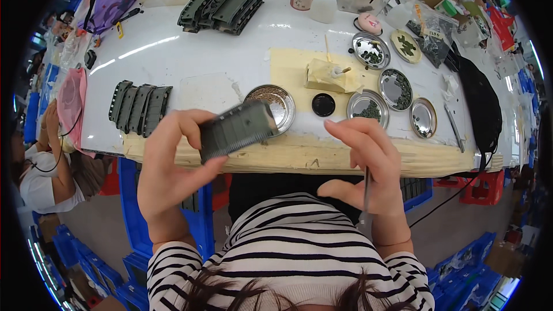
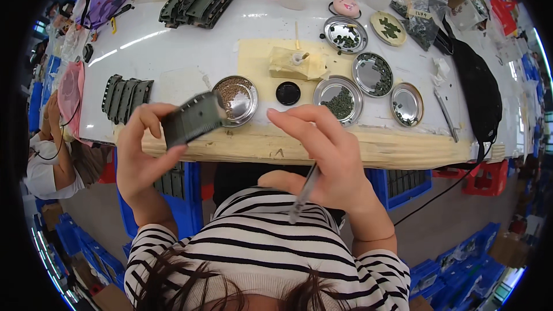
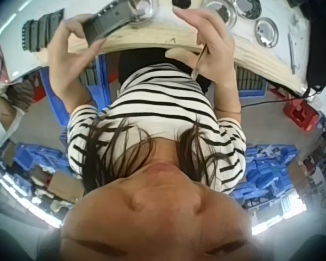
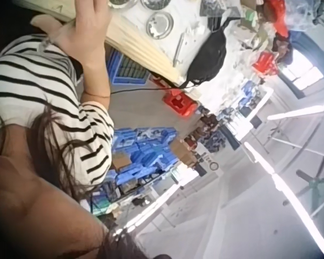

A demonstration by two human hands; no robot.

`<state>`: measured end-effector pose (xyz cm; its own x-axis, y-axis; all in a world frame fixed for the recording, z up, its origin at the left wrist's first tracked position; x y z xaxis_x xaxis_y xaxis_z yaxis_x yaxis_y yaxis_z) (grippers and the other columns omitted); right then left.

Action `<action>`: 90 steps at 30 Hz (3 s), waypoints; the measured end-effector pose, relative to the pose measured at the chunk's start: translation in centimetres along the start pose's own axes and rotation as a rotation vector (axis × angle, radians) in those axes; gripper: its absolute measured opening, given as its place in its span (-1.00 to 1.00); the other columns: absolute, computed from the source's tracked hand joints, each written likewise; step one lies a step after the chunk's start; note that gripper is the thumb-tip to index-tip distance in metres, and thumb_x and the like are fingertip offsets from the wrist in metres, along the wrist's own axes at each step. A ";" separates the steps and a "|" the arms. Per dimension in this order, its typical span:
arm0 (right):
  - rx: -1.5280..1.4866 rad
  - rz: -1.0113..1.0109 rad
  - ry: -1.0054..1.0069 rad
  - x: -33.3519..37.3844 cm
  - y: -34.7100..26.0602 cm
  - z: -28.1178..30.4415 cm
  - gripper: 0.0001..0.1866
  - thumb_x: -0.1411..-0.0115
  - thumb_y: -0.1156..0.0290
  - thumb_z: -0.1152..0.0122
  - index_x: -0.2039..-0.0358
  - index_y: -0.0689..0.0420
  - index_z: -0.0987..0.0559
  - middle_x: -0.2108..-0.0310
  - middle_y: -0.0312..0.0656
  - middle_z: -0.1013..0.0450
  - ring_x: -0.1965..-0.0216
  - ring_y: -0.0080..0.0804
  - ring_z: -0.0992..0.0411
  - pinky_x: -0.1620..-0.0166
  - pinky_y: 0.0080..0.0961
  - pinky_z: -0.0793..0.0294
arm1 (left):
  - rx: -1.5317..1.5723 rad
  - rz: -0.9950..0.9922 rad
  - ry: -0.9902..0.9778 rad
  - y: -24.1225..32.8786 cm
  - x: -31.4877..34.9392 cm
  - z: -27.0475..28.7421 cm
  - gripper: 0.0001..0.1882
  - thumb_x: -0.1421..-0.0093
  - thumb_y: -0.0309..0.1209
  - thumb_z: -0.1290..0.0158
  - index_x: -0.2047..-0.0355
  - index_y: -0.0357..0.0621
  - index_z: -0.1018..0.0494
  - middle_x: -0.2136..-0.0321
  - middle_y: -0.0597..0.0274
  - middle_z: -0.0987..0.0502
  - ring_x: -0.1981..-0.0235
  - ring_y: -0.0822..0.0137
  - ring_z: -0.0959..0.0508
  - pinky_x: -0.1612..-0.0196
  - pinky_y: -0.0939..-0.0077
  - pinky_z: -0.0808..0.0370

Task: The person is using a thin brush to apply detail or glue to a small green plastic model tank at a hobbyist workbench.

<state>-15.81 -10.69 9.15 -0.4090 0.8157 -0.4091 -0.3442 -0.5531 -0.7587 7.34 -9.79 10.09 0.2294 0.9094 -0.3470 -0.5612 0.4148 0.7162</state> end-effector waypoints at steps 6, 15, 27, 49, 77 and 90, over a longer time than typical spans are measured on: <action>0.011 0.120 -0.202 0.3 -1.2 -3.4 -0.27 0.19 0.13 -0.48 0.02 0.23 -0.47 0.27 -0.11 -0.44 0.42 -0.27 -0.49 0.41 -0.49 -0.48 | 0.224 -0.070 -0.238 2.4 1.0 -5.4 -0.57 0.24 -0.50 -0.35 0.40 -0.13 -0.34 0.24 0.10 -0.51 0.27 0.18 -0.47 0.20 0.42 -0.42; -0.082 0.114 0.059 0.0 -2.0 -0.3 -0.32 0.29 0.26 -0.57 0.12 0.28 -0.53 0.34 -0.12 -0.47 0.38 -0.35 -0.47 0.36 -0.56 -0.47 | 1.239 0.203 -0.031 -0.2 1.6 -11.3 0.04 0.27 -0.34 -0.47 -0.18 -0.25 -0.09 -0.04 -0.05 -0.36 -0.09 0.15 -0.38 -0.13 0.24 -0.35; -0.136 -0.103 0.283 0.8 3.3 5.9 -0.21 -0.28 -0.24 0.34 0.23 0.31 -0.57 0.45 -0.18 -0.40 0.53 -0.54 -0.27 0.47 -0.63 -0.22 | 1.577 0.302 0.114 -0.8 2.2 -12.1 -0.18 -0.08 -0.10 -0.21 -0.21 -0.11 -0.02 0.03 -0.27 -0.41 -0.01 -0.08 -0.46 -0.09 0.05 -0.41; 0.137 -0.332 0.217 1.0 10.6 6.1 -0.86 -0.19 0.47 -0.13 0.37 0.27 -0.59 0.56 -0.20 -0.50 0.52 -0.45 -0.46 0.43 -0.61 -0.37 | 1.643 0.468 0.207 -2.0 1.5 -11.0 -0.58 -0.23 -0.48 0.17 -0.12 -0.08 -0.16 0.11 -0.02 -0.40 -0.01 0.05 -0.46 -0.14 -0.10 -0.34; 0.184 -0.147 0.148 -0.3 9.0 5.0 -0.86 -0.23 0.50 -0.09 0.32 0.28 -0.57 0.44 -0.19 -0.49 0.38 -0.45 -0.43 0.28 -0.57 -0.38 | 1.292 0.467 0.135 -0.7 0.6 -11.3 -0.48 -0.29 -0.56 0.13 -0.23 -0.05 -0.03 -0.11 -0.10 -0.26 0.10 0.13 -0.55 0.03 0.23 -0.56; -0.427 -0.030 -0.096 -2.4 2.7 -0.3 -0.83 -0.20 0.44 -0.08 0.34 0.21 -0.62 0.48 -0.28 -0.52 0.40 -0.47 -0.31 0.26 -0.53 -0.26 | 1.588 0.678 -0.228 0.8 0.9 -15.9 -0.62 -0.42 -0.17 0.35 0.26 -0.25 -0.28 0.18 0.09 -0.39 0.16 0.20 -0.56 0.07 0.35 -0.56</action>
<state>-15.52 -14.05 7.96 -0.4874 0.8000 -0.3498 0.0147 -0.3930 -0.9194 -5.54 -9.11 0.70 0.4804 0.8474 0.2262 0.6309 -0.5130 0.5820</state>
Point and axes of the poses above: each hand's wrist, its own x-axis away from the middle knuckle, its own z-axis out of the back of the hand, y = z × x, the point moved 9 cm from there along -x, towards the middle knuckle
